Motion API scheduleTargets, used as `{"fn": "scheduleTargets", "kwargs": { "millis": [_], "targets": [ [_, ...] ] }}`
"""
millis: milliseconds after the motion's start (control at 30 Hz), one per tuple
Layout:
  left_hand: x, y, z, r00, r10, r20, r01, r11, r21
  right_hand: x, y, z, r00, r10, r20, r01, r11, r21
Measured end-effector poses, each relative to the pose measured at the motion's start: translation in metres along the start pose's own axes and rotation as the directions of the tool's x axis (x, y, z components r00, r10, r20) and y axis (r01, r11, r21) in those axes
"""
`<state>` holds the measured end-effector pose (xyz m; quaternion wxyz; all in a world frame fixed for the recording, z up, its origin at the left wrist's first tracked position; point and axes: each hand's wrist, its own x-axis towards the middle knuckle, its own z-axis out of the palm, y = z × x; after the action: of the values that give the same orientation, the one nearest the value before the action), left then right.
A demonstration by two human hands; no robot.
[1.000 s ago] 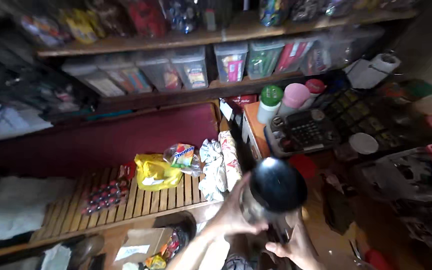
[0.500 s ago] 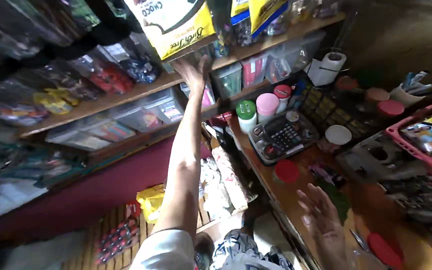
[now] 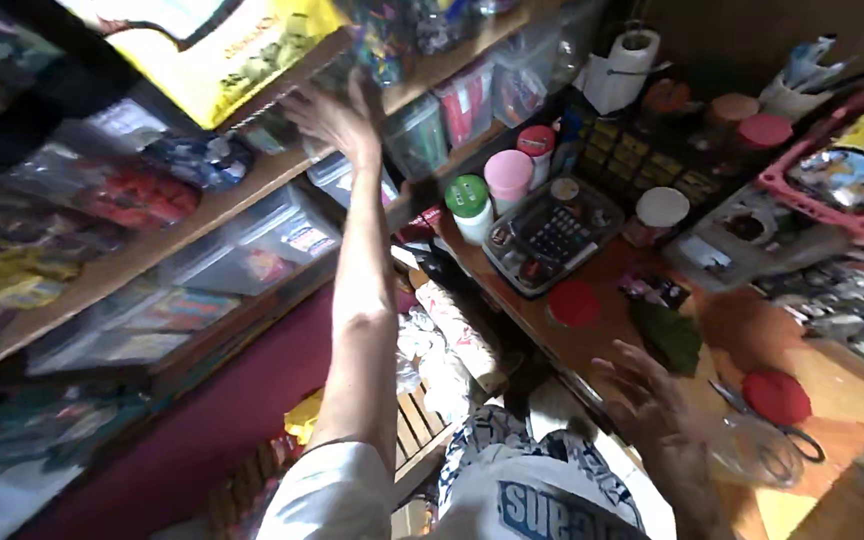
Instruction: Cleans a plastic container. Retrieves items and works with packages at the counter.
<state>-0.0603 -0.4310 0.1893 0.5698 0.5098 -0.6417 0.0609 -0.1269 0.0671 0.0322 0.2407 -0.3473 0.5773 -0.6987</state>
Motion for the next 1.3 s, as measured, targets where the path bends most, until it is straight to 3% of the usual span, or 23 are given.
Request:
{"fn": "scheduleTargets", "kwargs": {
  "millis": [133, 200, 233, 300, 367, 400, 467, 533, 667, 800, 900, 967, 1033, 1167, 1233, 1300],
  "targets": [
    [-0.027, 0.029, -0.014, 0.951, 0.242, 0.194, -0.218, 0.967, -0.133, -0.03, -0.015, -0.065, 0.945, -0.131, -0.3, 0.064, 0.973, -0.224],
    [-0.063, 0.034, -0.016, 0.855, 0.462, 0.235, -0.39, 0.873, -0.294, -0.046, -0.019, -0.103, 0.856, -0.21, -0.473, 0.044, 0.941, -0.337],
    [-0.089, 0.038, -0.023, 0.775, 0.553, 0.305, -0.418, 0.811, -0.409, -0.054, -0.018, -0.119, 0.79, -0.237, -0.565, 0.025, 0.934, -0.357],
    [-0.158, 0.051, -0.046, 0.555, 0.618, 0.556, -0.279, 0.769, -0.576, -0.071, -0.017, -0.145, 0.699, -0.249, -0.67, -0.018, 0.931, -0.365],
    [-0.231, 0.057, -0.064, 0.259, 0.646, 0.718, -0.143, 0.76, -0.633, -0.082, -0.017, -0.159, 0.666, -0.216, -0.714, -0.087, 0.928, -0.362],
    [-0.266, 0.057, -0.069, 0.123, 0.653, 0.747, -0.156, 0.756, -0.635, -0.085, -0.018, -0.162, 0.661, -0.193, -0.725, -0.119, 0.927, -0.356],
    [-0.319, 0.06, -0.067, -0.046, 0.658, 0.751, -0.234, 0.724, -0.649, -0.087, -0.015, -0.167, 0.665, -0.13, -0.736, -0.174, 0.93, -0.322],
    [-0.349, 0.062, -0.063, -0.131, 0.619, 0.774, -0.306, 0.718, -0.626, -0.09, -0.014, -0.172, 0.718, -0.03, -0.695, -0.257, 0.917, -0.305],
    [-0.355, 0.069, -0.061, -0.048, 0.578, 0.815, -0.288, 0.773, -0.565, -0.084, -0.011, -0.181, 0.822, 0.034, -0.569, -0.229, 0.934, -0.274],
    [-0.327, 0.068, -0.066, 0.0, 0.483, 0.875, 0.033, 0.875, -0.483, -0.066, -0.01, -0.179, 0.923, 0.107, -0.369, -0.189, 0.962, -0.196],
    [-0.292, 0.087, -0.095, -0.069, 0.424, 0.903, 0.308, 0.87, -0.385, -0.037, 0.001, -0.156, 0.974, 0.156, -0.166, -0.181, 0.973, -0.145],
    [-0.283, 0.102, -0.124, -0.048, 0.418, 0.907, 0.419, 0.833, -0.362, -0.02, 0.013, -0.132, 0.96, 0.278, -0.019, -0.279, 0.957, -0.078],
    [-0.288, 0.11, -0.154, 0.045, 0.402, 0.914, 0.473, 0.798, -0.374, -0.011, 0.024, -0.11, 0.935, 0.335, 0.118, -0.335, 0.942, -0.02],
    [-0.293, 0.114, -0.189, 0.244, 0.46, 0.854, 0.5, 0.695, -0.517, 0.0, 0.022, -0.081, 0.908, 0.316, 0.274, -0.267, 0.943, -0.199],
    [-0.291, 0.109, -0.21, 0.252, 0.52, 0.816, 0.449, 0.684, -0.575, 0.002, 0.02, -0.07, 0.87, 0.292, 0.397, -0.175, 0.936, -0.305],
    [-0.288, 0.104, -0.23, 0.218, 0.558, 0.801, 0.442, 0.675, -0.591, -0.002, 0.024, -0.053, 0.837, 0.192, 0.513, -0.062, 0.964, -0.26]
  ]
}}
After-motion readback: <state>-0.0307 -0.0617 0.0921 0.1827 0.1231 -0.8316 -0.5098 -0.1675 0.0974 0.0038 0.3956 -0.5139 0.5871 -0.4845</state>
